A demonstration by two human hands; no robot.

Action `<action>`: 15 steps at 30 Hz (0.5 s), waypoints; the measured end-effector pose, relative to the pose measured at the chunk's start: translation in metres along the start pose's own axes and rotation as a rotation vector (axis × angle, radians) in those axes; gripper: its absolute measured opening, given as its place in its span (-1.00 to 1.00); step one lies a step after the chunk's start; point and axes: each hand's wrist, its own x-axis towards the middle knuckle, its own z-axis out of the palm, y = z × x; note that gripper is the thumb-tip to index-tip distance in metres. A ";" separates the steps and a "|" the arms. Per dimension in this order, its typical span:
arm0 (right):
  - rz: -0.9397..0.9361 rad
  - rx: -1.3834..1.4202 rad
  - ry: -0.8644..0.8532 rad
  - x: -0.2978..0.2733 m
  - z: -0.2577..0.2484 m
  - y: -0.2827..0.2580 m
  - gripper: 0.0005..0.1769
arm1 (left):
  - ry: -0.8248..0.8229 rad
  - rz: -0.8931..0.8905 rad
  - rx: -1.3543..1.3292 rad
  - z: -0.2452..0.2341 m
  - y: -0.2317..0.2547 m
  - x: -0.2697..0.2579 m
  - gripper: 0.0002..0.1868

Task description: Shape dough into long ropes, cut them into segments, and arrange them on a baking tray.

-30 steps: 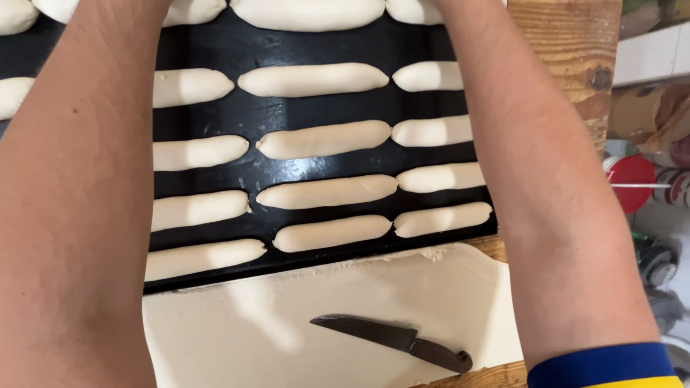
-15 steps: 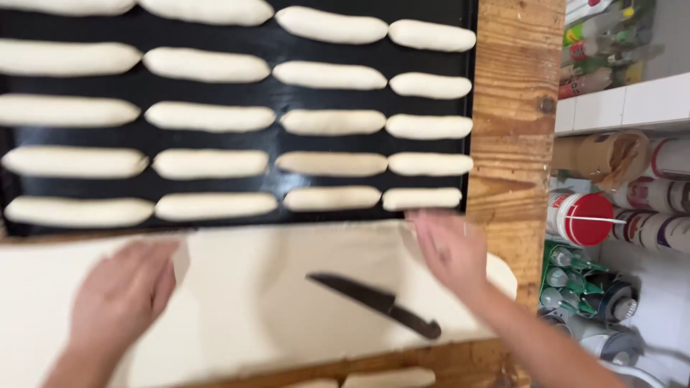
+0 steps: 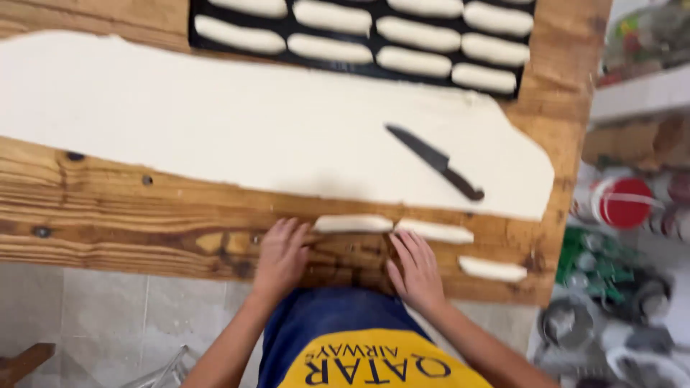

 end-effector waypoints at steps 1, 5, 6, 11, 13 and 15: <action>-0.043 -0.111 -0.032 -0.007 0.013 -0.007 -0.32 | 0.051 0.124 0.103 0.012 0.010 -0.007 -0.46; -0.014 -0.329 -0.230 0.025 0.041 -0.022 -0.20 | 0.108 0.277 0.263 0.038 0.027 0.018 -0.31; -0.003 -0.343 -0.224 0.036 0.040 -0.024 -0.20 | 0.114 0.290 0.251 0.043 0.021 0.027 -0.31; -0.031 -0.246 0.072 0.075 0.084 0.032 -0.60 | 0.015 0.391 0.121 0.076 -0.036 0.064 -0.59; -0.079 -0.155 0.118 0.071 0.102 0.016 -0.61 | 0.034 0.408 0.112 0.054 -0.064 0.046 -0.60; -0.126 -0.057 0.151 0.056 0.119 -0.012 -0.62 | 0.044 0.414 0.099 0.034 -0.085 0.021 -0.62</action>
